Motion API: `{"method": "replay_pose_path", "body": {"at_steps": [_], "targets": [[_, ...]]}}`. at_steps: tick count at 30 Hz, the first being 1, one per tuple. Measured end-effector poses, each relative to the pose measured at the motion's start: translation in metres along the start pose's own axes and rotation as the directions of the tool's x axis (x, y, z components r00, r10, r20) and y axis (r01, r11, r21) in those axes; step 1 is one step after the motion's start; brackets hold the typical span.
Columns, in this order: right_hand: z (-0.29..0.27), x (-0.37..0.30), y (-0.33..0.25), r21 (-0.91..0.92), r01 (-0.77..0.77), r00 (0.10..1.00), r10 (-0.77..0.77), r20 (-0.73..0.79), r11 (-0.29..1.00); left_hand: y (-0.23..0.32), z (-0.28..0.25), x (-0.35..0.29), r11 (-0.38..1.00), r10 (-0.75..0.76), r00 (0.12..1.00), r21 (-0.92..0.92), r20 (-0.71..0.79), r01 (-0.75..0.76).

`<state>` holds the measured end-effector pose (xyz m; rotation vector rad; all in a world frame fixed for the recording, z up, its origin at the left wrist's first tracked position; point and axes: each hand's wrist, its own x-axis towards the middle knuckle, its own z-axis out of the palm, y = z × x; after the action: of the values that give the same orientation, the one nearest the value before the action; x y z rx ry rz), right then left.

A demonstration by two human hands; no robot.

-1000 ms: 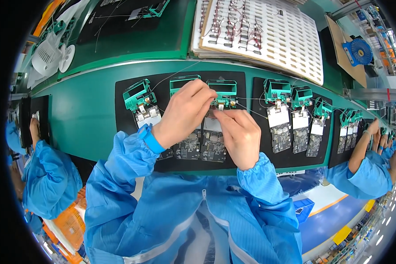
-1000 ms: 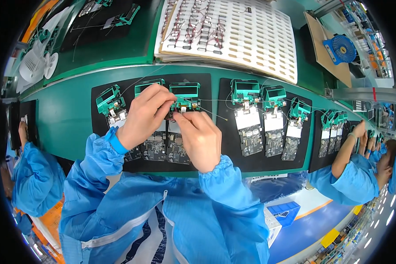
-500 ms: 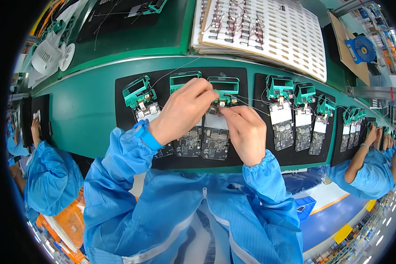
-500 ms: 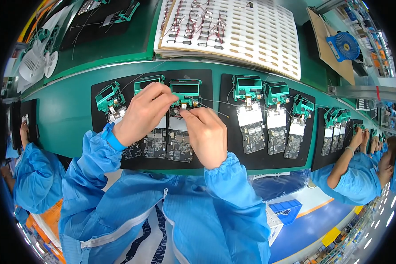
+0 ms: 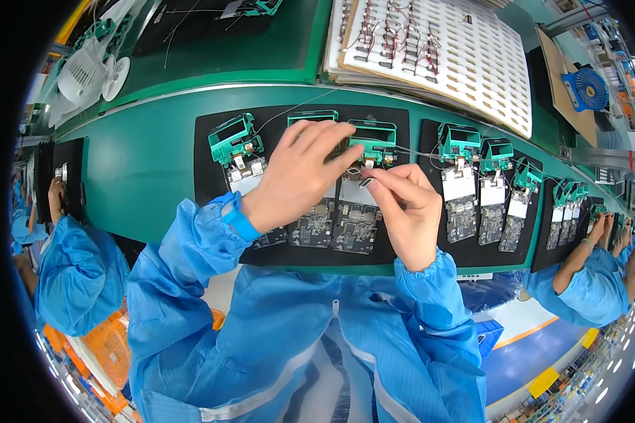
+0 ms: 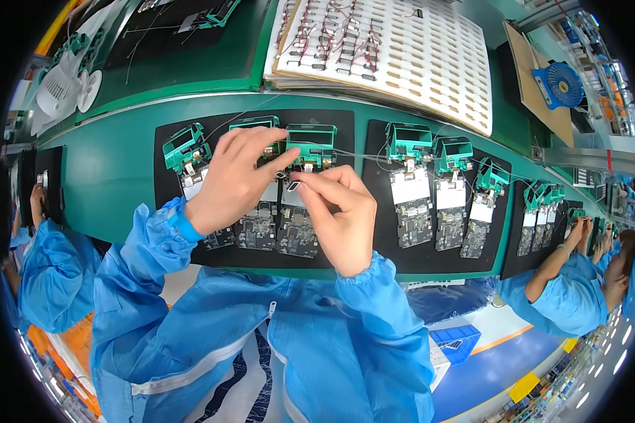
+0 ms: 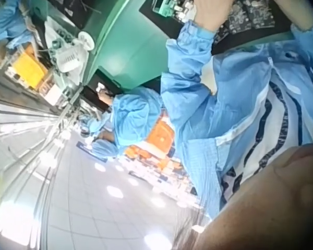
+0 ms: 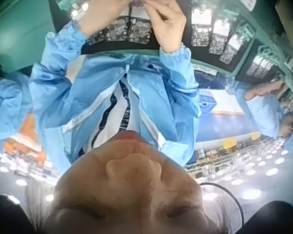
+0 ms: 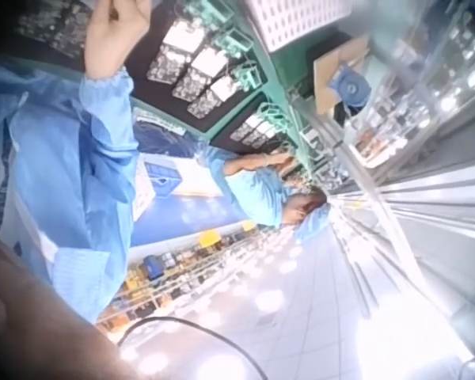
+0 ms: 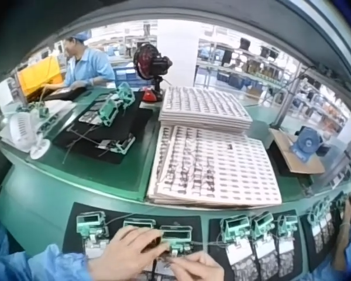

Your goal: The person installs small electronic components onto circuit boards by hand and slides the assembled boards along the assembly line.

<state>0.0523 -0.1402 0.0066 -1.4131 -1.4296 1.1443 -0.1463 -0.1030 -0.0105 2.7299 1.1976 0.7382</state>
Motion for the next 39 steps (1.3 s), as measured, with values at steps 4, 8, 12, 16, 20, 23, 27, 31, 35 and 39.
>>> {"method": "replay_pose_path", "body": {"at_steps": [4, 8, 12, 16, 20, 23, 27, 31, 35, 39], "targets": [[0.016, -0.005, -0.001, 0.11, -0.073, 0.997, 0.069, 0.041, 0.991, 0.015, -0.027, -0.016, 0.707, -0.327, 0.94, -0.635, 0.098, 0.312], [0.038, -0.005, -0.006, 0.069, -0.032, 0.996, 0.026, 0.085, 0.997, 0.012, -0.037, -0.039, 0.18, -0.507, 0.809, -0.881, 0.297, 0.437], [0.059, 0.001, -0.013, -0.001, 0.053, 0.992, -0.052, 0.114, 0.999, -0.01, -0.042, -0.047, 0.266, -0.587, 0.778, -0.855, 0.223, 0.445], [0.077, 0.011, -0.017, -0.276, 0.25, 0.966, -0.22, 0.133, 0.928, -0.035, -0.044, -0.044, 0.726, -0.485, 0.875, -0.555, 0.007, 0.407], [0.092, 0.018, -0.008, -0.444, 0.339, 0.941, -0.289, 0.179, 0.829, -0.04, -0.025, -0.047, 0.739, -0.553, 0.83, -0.501, -0.07, 0.45], [0.096, 0.02, -0.006, -0.485, 0.34, 0.94, -0.282, 0.191, 0.806, -0.049, -0.021, -0.048, 0.89, -0.363, 0.919, -0.351, -0.156, 0.292], [0.095, 0.021, -0.007, -0.513, 0.319, 0.947, -0.254, 0.195, 0.797, -0.048, -0.022, -0.047, 0.915, -0.314, 0.939, -0.31, -0.139, 0.26], [0.093, 0.023, -0.004, -0.478, 0.294, 0.955, -0.236, 0.179, 0.827, -0.042, -0.022, -0.045, 0.931, -0.304, 0.94, -0.258, -0.153, 0.259], [0.091, 0.026, -0.002, -0.46, 0.28, 0.959, -0.224, 0.173, 0.843, -0.043, -0.021, -0.044, 0.924, -0.312, 0.942, -0.271, -0.123, 0.27], [0.085, 0.025, -0.001, -0.441, 0.268, 0.962, -0.214, 0.169, 0.856, -0.04, -0.013, -0.048, 0.883, -0.37, 0.92, -0.355, -0.125, 0.307]]}}
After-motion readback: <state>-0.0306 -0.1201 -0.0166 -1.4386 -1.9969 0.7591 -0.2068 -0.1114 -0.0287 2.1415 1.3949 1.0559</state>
